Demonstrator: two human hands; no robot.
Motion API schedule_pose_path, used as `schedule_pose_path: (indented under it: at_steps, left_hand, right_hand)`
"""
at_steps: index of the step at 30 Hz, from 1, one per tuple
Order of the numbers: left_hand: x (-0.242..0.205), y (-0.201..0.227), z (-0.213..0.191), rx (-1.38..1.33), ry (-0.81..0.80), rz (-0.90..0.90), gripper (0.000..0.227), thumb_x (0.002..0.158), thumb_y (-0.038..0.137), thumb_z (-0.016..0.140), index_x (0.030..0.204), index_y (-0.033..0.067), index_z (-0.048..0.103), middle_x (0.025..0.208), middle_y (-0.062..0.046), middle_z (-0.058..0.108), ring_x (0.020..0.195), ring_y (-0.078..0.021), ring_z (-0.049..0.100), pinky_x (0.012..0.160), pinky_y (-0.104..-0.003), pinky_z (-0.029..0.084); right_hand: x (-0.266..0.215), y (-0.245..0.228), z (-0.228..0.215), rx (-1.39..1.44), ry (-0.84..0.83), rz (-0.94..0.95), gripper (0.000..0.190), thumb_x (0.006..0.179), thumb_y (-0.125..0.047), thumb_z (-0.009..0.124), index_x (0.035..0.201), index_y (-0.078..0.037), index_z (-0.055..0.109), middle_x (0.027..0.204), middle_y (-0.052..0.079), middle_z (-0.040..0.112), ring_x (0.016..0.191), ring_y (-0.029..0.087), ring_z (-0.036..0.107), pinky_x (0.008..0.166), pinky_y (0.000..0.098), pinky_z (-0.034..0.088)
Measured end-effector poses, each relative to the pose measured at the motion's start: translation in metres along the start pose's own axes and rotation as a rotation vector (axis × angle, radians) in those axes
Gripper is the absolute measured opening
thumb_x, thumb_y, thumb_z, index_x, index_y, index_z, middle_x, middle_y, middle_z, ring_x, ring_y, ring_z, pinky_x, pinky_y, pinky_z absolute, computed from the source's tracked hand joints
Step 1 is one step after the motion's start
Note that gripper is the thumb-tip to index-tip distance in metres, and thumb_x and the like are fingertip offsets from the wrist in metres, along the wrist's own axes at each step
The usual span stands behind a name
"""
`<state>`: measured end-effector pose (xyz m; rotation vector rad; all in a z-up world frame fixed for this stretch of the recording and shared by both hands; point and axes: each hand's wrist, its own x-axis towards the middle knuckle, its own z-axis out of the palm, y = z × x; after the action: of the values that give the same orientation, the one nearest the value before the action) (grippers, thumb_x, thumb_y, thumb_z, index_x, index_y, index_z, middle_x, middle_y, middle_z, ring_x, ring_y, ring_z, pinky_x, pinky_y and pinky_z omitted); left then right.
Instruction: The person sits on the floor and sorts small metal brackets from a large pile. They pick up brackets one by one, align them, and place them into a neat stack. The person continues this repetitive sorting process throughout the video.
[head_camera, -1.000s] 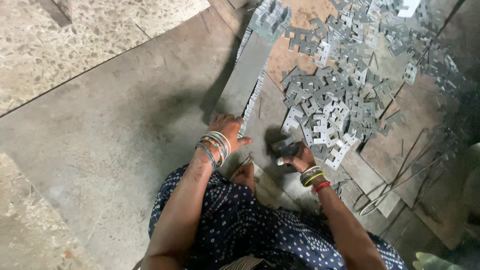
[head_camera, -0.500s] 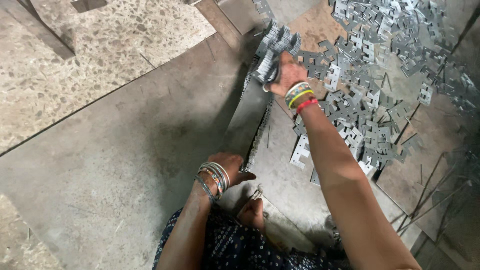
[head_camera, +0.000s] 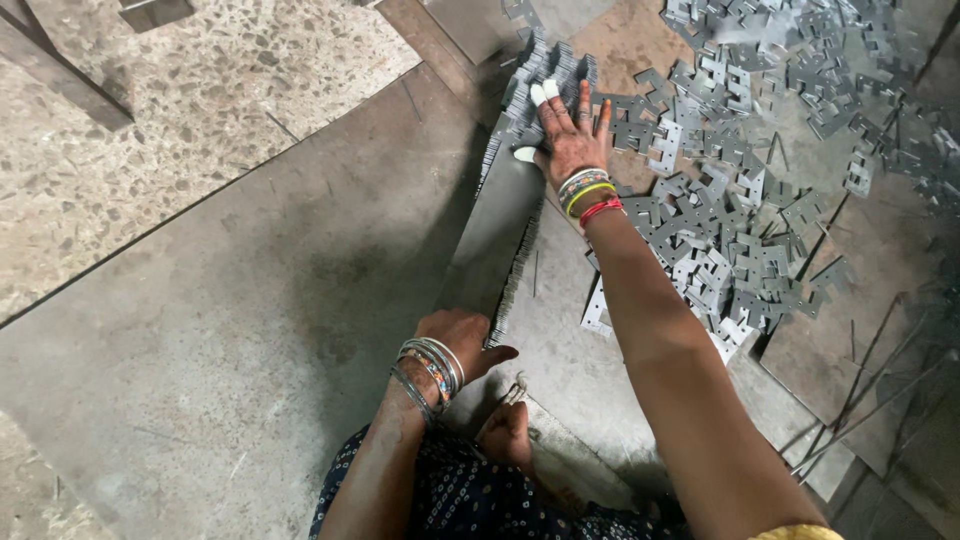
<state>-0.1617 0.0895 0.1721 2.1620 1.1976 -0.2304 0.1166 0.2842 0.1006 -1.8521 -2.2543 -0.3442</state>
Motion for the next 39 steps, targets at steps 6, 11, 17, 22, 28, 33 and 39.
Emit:
schedule_pose_path:
  at_steps: [6,11,17,22,28,33,39]
  left_hand:
    - [0.007,0.004,0.0,-0.018,-0.001,-0.017,0.055,0.087,0.063,0.068,0.09,0.0089,0.075,0.094,-0.014,0.074,0.091,-0.034,0.073,0.083,-0.047,0.058]
    - [0.01,0.003,0.011,-0.052,0.154,0.069,0.049,0.084,0.059,0.071,0.097,0.0116,0.074,0.097,-0.014,0.075,0.094,-0.0367,0.071,0.083,-0.049,0.057]
    - [0.019,0.015,0.028,-0.025,0.169,0.162,0.058,0.082,0.058,0.074,0.116,0.0121,0.068,0.105,-0.017,0.073,0.098,-0.0392,0.07,0.084,-0.053,0.056]
    - [0.028,0.041,0.054,0.049,0.104,0.264,0.059,0.085,0.055,0.073,0.124,0.0115,0.064,0.112,-0.017,0.072,0.104,-0.0385,0.069,0.087,-0.051,0.056]
    - [0.041,0.078,0.127,-0.092,0.061,0.405,0.062,0.079,0.057,0.076,0.122,0.0141,0.067,0.109,-0.015,0.075,0.101,-0.0348,0.072,0.088,-0.046,0.057]
    - [0.069,0.091,0.175,-0.193,-0.048,0.468,0.063,0.08,0.059,0.079,0.12,0.0113,0.068,0.103,-0.015,0.077,0.096,-0.0329,0.074,0.087,-0.043,0.058]
    - [0.097,0.077,0.187,-0.292,-0.011,0.442,0.06,0.077,0.059,0.078,0.115,0.0134,0.071,0.097,-0.013,0.078,0.09,-0.0291,0.075,0.083,-0.041,0.059]
  right_hand:
    - [-0.021,0.007,-0.026,0.178,-0.088,0.131,0.11,0.071,-0.041,0.088,0.157,-0.007,0.029,0.163,0.022,0.03,0.151,0.045,0.01,0.119,0.0656,0.011]
    - [-0.174,0.034,-0.047,0.329,0.186,0.211,0.077,0.077,-0.012,0.083,0.144,0.004,0.048,0.148,0.026,0.048,0.14,0.049,0.042,0.115,0.0537,0.04]
    - [-0.434,0.055,-0.074,0.23,0.037,0.596,0.056,0.076,-0.014,0.08,0.127,-0.001,0.063,0.129,0.024,0.062,0.119,0.046,0.058,0.099,0.0511,0.05]
    - [-0.528,0.077,-0.082,0.22,-0.007,0.926,0.044,0.079,-0.021,0.076,0.12,-0.006,0.071,0.117,0.022,0.071,0.108,0.039,0.069,0.094,0.0476,0.055]
    - [-0.48,0.099,-0.055,0.235,-0.045,1.176,0.04,0.084,-0.029,0.074,0.119,-0.01,0.071,0.114,0.02,0.074,0.109,0.04,0.068,0.095,0.0484,0.055]
    - [-0.436,0.11,-0.017,0.043,0.039,1.232,0.055,0.066,-0.035,0.087,0.106,-0.002,0.068,0.105,0.026,0.071,0.101,0.046,0.066,0.084,0.0544,0.054]
    - [-0.446,0.144,-0.002,0.341,0.081,1.385,0.03,0.074,-0.021,0.075,0.099,-0.005,0.077,0.093,0.026,0.075,0.091,0.038,0.075,0.084,0.0423,0.06]
